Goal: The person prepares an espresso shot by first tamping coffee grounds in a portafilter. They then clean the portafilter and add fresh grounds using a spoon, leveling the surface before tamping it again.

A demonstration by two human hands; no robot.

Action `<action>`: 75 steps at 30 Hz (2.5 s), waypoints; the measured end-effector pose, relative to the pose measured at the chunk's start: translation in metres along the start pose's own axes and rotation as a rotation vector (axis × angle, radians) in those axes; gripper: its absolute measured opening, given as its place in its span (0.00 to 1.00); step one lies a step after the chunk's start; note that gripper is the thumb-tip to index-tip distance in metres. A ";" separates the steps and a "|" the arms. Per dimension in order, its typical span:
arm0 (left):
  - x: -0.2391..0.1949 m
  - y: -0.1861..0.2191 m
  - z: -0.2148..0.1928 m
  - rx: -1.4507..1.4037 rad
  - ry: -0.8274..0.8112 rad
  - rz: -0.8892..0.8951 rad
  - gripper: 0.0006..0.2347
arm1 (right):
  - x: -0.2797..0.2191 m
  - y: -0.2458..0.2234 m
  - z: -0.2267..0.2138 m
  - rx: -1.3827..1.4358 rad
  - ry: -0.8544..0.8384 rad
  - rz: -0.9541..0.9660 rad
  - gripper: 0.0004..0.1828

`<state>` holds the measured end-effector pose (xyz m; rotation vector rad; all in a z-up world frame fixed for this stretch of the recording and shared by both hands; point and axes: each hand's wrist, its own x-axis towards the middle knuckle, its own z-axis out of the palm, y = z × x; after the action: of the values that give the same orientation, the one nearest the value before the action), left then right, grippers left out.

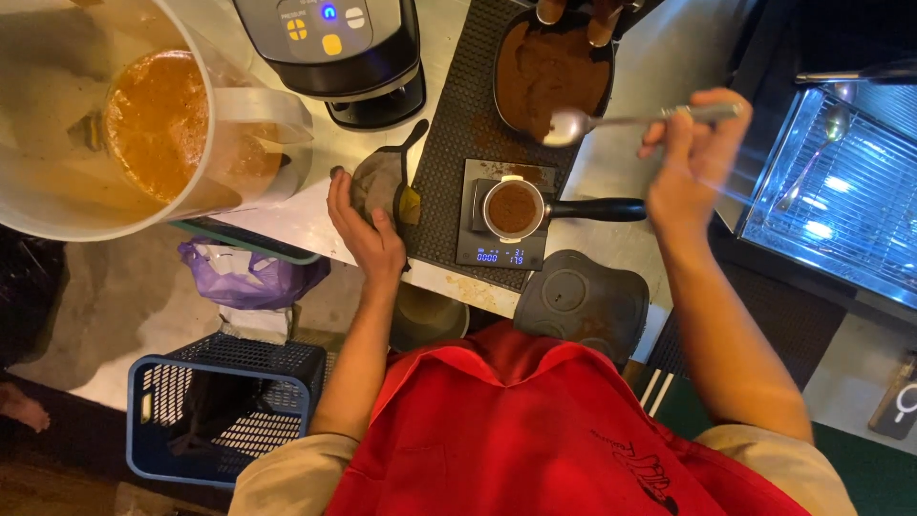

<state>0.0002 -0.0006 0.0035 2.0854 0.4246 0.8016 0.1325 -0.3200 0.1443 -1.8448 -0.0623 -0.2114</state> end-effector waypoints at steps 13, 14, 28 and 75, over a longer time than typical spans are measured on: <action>-0.001 -0.005 0.001 0.020 0.010 0.033 0.24 | -0.034 -0.009 -0.016 -0.138 0.096 -0.350 0.10; -0.002 -0.005 0.001 0.020 0.005 0.035 0.24 | -0.026 -0.001 -0.012 -0.139 0.100 -0.347 0.10; 0.000 -0.003 0.000 0.029 -0.010 0.023 0.25 | 0.032 0.056 0.042 -0.424 0.043 -0.164 0.12; -0.001 -0.005 0.001 0.027 -0.002 0.023 0.25 | 0.026 0.015 0.021 -0.005 0.077 0.212 0.15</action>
<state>0.0004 0.0013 -0.0019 2.1192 0.4125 0.8110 0.1623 -0.3062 0.1295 -1.8312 0.1872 -0.1340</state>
